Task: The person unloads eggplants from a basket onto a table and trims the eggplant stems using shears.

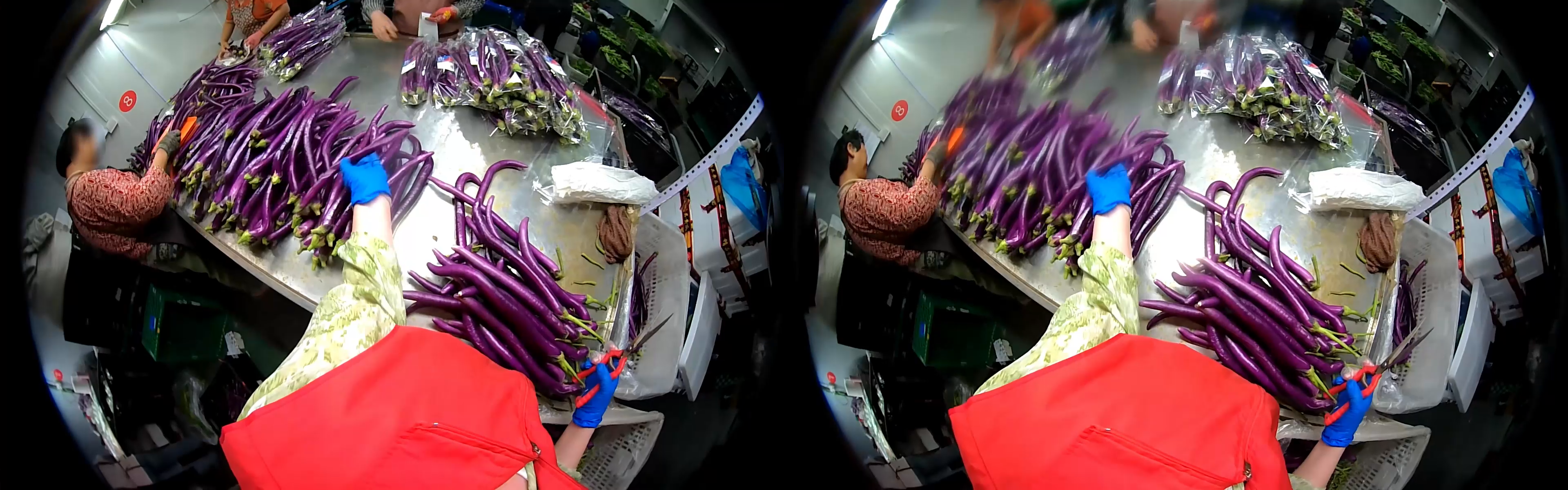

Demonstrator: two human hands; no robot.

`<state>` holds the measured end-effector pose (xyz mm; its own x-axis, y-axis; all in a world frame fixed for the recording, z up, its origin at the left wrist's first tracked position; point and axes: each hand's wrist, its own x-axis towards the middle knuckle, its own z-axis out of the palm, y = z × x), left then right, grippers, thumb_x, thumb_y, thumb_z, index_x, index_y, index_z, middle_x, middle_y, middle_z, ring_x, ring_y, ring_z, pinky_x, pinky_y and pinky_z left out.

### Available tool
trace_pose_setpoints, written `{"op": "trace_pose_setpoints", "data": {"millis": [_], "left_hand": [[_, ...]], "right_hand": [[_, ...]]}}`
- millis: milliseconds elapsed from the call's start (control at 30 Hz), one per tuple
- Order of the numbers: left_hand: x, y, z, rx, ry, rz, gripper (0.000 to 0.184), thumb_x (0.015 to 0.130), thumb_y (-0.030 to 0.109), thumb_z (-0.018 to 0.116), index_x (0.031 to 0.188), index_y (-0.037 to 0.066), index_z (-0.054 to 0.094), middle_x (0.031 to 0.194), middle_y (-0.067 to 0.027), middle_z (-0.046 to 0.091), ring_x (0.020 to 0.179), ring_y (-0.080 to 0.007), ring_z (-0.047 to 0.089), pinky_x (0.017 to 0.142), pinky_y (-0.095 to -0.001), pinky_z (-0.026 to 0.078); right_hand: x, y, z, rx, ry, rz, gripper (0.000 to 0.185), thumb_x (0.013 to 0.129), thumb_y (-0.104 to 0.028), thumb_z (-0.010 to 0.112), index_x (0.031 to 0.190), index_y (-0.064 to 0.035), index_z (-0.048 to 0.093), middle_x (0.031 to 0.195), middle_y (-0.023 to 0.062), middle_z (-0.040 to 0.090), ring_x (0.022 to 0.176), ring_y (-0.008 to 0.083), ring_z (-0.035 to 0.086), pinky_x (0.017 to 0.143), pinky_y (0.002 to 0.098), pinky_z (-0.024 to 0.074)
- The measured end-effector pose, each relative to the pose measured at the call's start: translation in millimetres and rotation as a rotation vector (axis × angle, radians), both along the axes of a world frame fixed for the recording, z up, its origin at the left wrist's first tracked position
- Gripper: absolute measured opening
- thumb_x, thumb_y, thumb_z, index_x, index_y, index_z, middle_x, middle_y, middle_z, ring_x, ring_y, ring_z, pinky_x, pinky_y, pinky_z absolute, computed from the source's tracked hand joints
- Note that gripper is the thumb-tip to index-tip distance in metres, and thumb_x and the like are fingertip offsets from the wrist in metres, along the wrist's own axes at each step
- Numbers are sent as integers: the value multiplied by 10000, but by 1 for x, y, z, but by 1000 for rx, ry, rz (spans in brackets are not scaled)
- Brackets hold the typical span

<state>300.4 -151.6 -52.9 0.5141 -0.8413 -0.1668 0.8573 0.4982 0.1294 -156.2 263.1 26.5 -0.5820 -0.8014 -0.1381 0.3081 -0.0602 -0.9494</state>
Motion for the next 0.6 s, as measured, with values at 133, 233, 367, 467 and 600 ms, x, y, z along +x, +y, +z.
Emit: {"op": "trace_pose_setpoints", "data": {"millis": [133,233,367,467,600], "left_hand": [[-15,57,92,414,-722,-303,353,856,196,583,1127,-24,535,1090,-146,579,994,-265,574,843,-349,490],[64,34,68,488,-1698,315,637,772,295,683,1263,-25,432,1184,-222,530,1064,-343,537,927,-384,425],[168,-28,-40,984,-1963,-257,918,723,498,664,1378,-3,262,1285,-277,439,1185,-383,451,986,-410,365],[125,7,13,637,-2178,-304,734,796,471,593,1316,-5,388,1227,-235,514,1143,-352,499,951,-403,395],[114,2,9,553,-2469,-404,653,822,460,541,1305,36,422,1186,-253,530,1106,-384,508,936,-419,406]], "right_hand": [[1,8,-1,20,-25,-9,552,758,-33,537,1284,-15,370,921,69,514,829,149,530,709,278,453],[7,14,-1,55,1,-25,553,767,-58,557,1286,-14,372,960,65,499,839,144,529,744,268,446],[11,15,-10,59,27,-49,573,794,-82,549,1318,22,344,946,74,524,872,162,526,774,287,435],[14,12,-10,65,35,-55,547,796,-70,543,1305,14,361,964,70,521,884,161,527,793,286,434],[24,7,-1,67,30,-89,506,798,-55,544,1276,-5,384,954,66,514,860,140,523,775,270,432]]}}
